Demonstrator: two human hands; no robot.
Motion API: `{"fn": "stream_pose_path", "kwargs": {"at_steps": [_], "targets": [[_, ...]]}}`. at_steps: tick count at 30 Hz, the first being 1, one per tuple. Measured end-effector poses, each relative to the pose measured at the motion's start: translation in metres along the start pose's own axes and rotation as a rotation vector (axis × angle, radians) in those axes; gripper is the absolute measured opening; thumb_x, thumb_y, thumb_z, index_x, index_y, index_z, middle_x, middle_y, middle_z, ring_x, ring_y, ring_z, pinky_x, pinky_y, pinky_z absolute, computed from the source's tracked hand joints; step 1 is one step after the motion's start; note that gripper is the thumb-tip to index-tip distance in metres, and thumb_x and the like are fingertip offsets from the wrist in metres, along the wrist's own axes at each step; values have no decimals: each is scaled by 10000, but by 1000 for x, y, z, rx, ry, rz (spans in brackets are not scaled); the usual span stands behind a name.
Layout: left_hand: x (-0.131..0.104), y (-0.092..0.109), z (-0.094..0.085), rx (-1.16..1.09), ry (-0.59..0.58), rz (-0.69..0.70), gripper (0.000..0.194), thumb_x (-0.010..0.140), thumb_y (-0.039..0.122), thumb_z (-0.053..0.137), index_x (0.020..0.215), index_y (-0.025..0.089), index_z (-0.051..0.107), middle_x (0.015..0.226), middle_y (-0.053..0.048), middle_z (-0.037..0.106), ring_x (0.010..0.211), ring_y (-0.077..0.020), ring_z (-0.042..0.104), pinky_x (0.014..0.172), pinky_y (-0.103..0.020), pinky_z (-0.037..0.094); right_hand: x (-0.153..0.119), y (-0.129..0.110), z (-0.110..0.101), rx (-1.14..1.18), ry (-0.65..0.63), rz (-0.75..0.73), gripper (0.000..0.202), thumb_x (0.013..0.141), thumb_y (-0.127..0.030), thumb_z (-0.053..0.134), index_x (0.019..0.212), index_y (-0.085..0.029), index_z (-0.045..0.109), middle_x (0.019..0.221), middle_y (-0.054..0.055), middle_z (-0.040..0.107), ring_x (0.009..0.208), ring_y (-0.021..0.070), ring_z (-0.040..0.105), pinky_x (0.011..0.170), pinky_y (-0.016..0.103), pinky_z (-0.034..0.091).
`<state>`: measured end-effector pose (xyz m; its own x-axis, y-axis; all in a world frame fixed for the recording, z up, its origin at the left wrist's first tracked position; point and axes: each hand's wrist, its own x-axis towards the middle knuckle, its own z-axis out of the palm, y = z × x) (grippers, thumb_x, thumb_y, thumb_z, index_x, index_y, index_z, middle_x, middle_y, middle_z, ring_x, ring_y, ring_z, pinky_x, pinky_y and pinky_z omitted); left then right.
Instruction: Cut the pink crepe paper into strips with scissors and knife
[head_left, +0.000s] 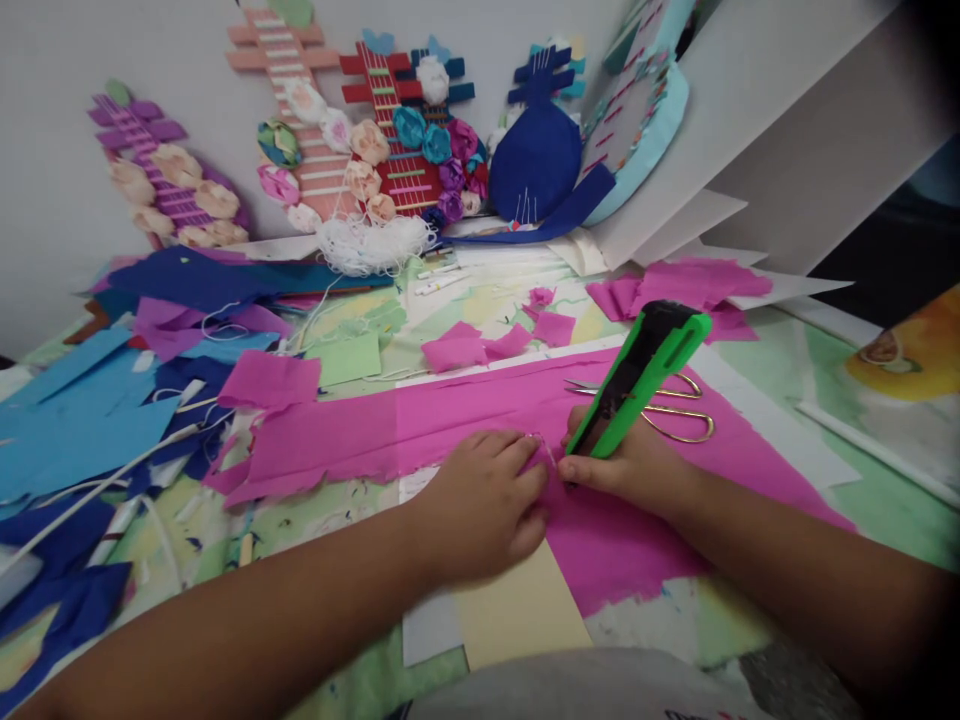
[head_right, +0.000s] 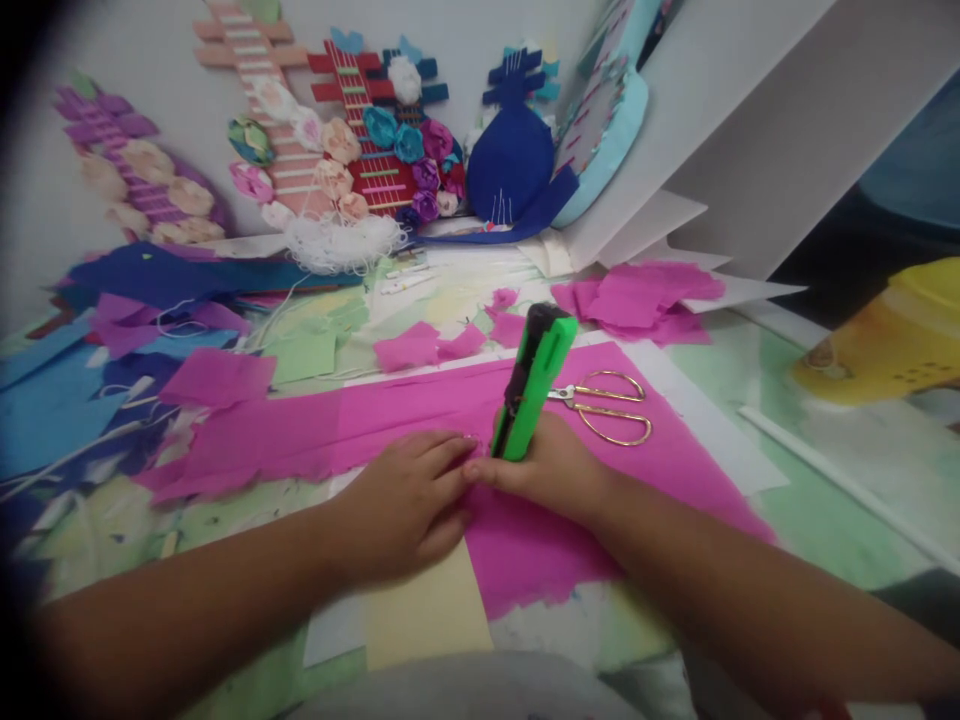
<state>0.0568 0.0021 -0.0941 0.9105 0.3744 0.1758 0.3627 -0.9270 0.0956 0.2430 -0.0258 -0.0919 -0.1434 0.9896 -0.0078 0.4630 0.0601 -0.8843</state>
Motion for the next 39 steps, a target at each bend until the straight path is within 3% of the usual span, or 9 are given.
{"fn": "stream_pose_path", "kwargs": {"at_steps": [6, 11, 20, 27, 32, 39], "targets": [[0, 0, -1, -16, 0, -4, 321, 799, 311, 446, 1037, 132, 567, 1128, -125, 541, 1057, -264, 455, 911, -440, 348, -2, -6, 3, -195, -13, 15, 340, 673, -428, 573, 544, -167, 397, 500, -41, 397, 492, 80, 385, 472, 219, 296], [0, 0, -2, -37, 12, -9, 282, 789, 296, 448, 979, 135, 580, 1107, -118, 548, 1041, -260, 461, 903, -431, 354, -6, -12, 6, -287, -78, -62, 335, 715, -442, 516, 556, -167, 409, 501, -38, 404, 482, 78, 389, 460, 216, 278], [0, 0, 0, -5, -7, -9, 371, 815, 323, 429, 1115, 129, 531, 1140, -121, 532, 1072, -267, 435, 919, -437, 333, -2, -3, -1, 11, 9, 13, 392, 582, -470, 649, 565, -164, 405, 528, -39, 397, 520, 88, 383, 469, 217, 311], [0, 0, -1, -38, -14, -15, 357, 808, 314, 428, 1092, 127, 537, 1139, -121, 530, 1064, -266, 442, 912, -439, 340, -5, -8, 2, -154, -83, 33, 379, 617, -489, 619, 546, -162, 441, 508, -34, 426, 507, 88, 399, 481, 220, 307], [1, -1, -2, -65, -26, -5, 323, 800, 303, 435, 1050, 133, 547, 1101, -123, 539, 1020, -257, 473, 880, -439, 368, -8, -10, 6, -281, -101, -86, 351, 652, -483, 590, 565, -169, 459, 501, -33, 443, 488, 83, 399, 476, 215, 284], [0, -1, -1, -32, -22, -1, 349, 815, 315, 434, 1091, 127, 533, 1147, -132, 524, 1070, -272, 445, 903, -457, 345, -7, -3, 1, -61, -36, -78, 425, 559, -510, 660, 551, -172, 402, 507, -39, 436, 495, 88, 395, 463, 217, 307]]}}
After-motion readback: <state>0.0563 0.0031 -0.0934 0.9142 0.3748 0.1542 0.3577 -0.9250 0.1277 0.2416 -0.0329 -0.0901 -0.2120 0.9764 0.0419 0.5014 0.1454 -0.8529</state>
